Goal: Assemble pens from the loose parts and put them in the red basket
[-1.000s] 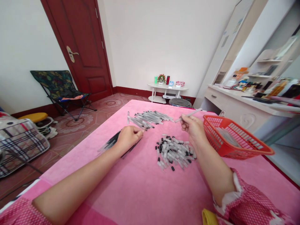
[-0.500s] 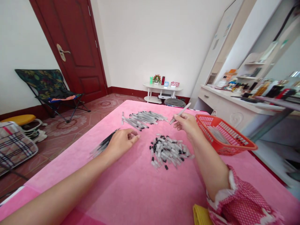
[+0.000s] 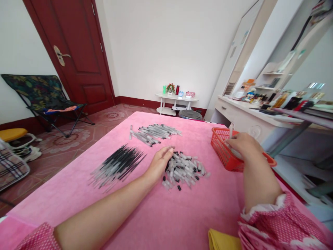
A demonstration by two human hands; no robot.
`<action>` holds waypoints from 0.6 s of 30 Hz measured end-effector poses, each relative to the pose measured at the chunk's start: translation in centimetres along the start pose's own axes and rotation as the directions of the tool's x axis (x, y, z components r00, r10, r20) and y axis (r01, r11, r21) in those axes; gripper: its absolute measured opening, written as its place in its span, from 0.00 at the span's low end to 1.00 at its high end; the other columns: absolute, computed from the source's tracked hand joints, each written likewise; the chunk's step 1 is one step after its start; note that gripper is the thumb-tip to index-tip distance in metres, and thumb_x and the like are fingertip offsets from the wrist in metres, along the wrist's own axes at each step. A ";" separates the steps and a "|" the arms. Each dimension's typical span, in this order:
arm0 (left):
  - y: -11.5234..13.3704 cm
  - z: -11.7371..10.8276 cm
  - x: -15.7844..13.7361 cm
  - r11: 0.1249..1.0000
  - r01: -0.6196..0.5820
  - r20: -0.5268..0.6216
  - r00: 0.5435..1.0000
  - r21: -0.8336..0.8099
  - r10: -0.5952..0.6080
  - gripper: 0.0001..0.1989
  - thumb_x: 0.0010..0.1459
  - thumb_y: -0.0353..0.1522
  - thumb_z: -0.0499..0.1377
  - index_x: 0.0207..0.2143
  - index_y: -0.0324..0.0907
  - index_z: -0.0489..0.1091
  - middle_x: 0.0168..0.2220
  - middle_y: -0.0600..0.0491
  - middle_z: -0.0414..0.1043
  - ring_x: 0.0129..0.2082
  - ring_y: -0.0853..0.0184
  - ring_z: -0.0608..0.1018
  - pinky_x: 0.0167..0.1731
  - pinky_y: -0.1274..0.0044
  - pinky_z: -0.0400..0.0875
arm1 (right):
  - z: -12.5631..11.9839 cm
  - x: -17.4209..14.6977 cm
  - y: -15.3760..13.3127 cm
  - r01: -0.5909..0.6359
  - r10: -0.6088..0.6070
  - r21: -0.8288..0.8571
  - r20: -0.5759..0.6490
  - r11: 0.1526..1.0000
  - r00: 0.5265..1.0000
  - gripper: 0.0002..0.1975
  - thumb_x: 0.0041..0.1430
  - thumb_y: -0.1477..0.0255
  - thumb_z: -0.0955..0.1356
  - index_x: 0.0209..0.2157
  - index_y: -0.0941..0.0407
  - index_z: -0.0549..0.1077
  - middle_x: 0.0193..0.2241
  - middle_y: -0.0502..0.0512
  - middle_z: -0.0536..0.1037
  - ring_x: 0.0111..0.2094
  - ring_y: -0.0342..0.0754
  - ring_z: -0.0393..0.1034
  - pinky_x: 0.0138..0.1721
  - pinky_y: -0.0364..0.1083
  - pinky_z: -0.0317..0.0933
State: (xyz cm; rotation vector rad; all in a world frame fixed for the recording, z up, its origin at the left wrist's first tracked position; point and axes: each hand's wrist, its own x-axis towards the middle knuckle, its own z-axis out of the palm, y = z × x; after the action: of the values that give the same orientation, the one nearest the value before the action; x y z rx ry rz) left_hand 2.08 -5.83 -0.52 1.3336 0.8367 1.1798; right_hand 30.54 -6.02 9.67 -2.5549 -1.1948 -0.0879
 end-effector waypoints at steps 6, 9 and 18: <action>2.2 -6.9 5.4 0.877 -0.114 -0.154 0.966 0.467 0.208 0.13 0.52 0.33 0.55 0.40 0.38 0.70 0.41 0.47 0.74 0.38 0.64 0.75 0.41 0.72 0.68 | -0.1 -0.6 -1.3 0.078 -0.077 0.017 -0.021 0.997 0.997 0.19 0.47 0.58 0.65 0.35 0.54 0.78 0.36 0.69 0.76 0.37 0.66 0.70 0.30 0.54 0.57; 2.8 -12.6 9.0 0.540 0.142 -0.325 0.910 0.829 0.259 0.12 0.48 0.29 0.56 0.38 0.39 0.68 0.40 0.47 0.73 0.39 0.63 0.74 0.41 0.73 0.66 | -0.4 -1.1 -2.4 0.127 -0.125 0.033 -0.054 0.991 0.991 0.19 0.49 0.57 0.63 0.36 0.52 0.78 0.36 0.65 0.76 0.37 0.63 0.70 0.29 0.52 0.57; 0.7 -19.0 11.7 0.340 0.442 -0.477 0.879 0.830 0.024 0.17 0.38 0.32 0.64 0.33 0.34 0.66 0.40 0.37 0.72 0.43 0.52 0.74 0.39 0.72 0.65 | 1.4 -1.0 -3.9 0.427 -0.427 0.171 -0.039 0.888 0.903 0.13 0.49 0.62 0.65 0.29 0.54 0.77 0.30 0.57 0.78 0.31 0.50 0.71 0.29 0.45 0.57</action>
State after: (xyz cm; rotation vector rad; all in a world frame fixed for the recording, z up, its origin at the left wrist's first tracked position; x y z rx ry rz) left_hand -13.31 10.37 0.06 1.7753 2.1955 0.7079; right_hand 26.81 -4.02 9.20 -2.1012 -1.6679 -0.0775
